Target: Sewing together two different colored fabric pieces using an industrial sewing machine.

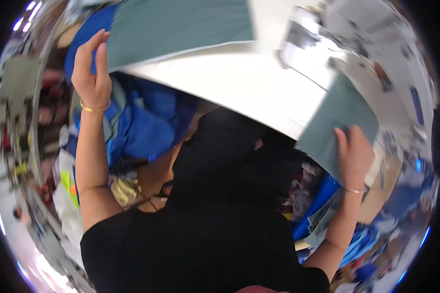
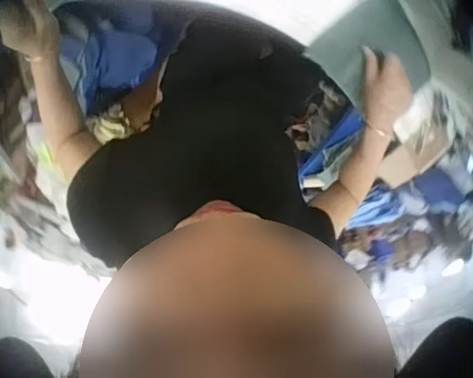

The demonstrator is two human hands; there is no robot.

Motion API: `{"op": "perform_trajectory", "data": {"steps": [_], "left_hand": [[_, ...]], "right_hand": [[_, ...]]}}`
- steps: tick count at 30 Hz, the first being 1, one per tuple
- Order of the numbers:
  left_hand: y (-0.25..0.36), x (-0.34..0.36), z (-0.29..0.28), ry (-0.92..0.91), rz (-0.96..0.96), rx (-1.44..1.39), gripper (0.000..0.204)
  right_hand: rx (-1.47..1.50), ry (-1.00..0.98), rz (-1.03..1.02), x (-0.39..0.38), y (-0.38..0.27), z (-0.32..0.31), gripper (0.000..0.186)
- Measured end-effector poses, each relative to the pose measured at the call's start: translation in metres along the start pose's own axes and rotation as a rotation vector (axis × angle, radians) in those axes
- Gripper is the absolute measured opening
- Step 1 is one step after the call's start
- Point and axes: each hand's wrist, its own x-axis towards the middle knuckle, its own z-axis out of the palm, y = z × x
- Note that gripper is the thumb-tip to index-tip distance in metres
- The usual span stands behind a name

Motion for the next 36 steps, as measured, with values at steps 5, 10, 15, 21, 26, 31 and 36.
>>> {"op": "perform_trajectory", "data": {"steps": [5, 10, 15, 21, 26, 31, 36], "left_hand": [[-0.046, -0.078, -0.072, 0.172, -0.274, 0.291, 0.009], [-0.083, -0.185, -0.091, -0.254, -0.506, 0.725, 0.018], [-0.113, -0.240, -0.082, -0.641, -1.063, 0.900, 0.049], [-0.112, -0.242, -0.073, -1.031, -1.126, 0.873, 0.050], [-0.125, -0.239, -0.058, -0.713, -1.107, 0.965, 0.045], [-0.153, -0.237, -0.046, -0.883, -1.208, 0.909, 0.039], [-0.148, -0.228, -0.044, -0.776, -1.253, 0.969, 0.042]], "right_hand": [[-0.136, -0.108, 0.237, 0.014, 0.006, 0.018, 0.035], [0.741, -0.167, 0.282, 0.018, 0.016, 0.013, 0.022], [0.362, -0.124, -0.098, 0.010, 0.018, 0.009, 0.037], [0.216, -0.025, -0.074, -0.001, 0.007, 0.022, 0.040], [0.144, 0.069, -0.034, 0.000, -0.013, 0.025, 0.040], [0.078, 0.051, 0.032, -0.001, -0.038, 0.024, 0.043], [0.082, 0.077, 0.052, -0.001, -0.047, 0.020, 0.044]]}}
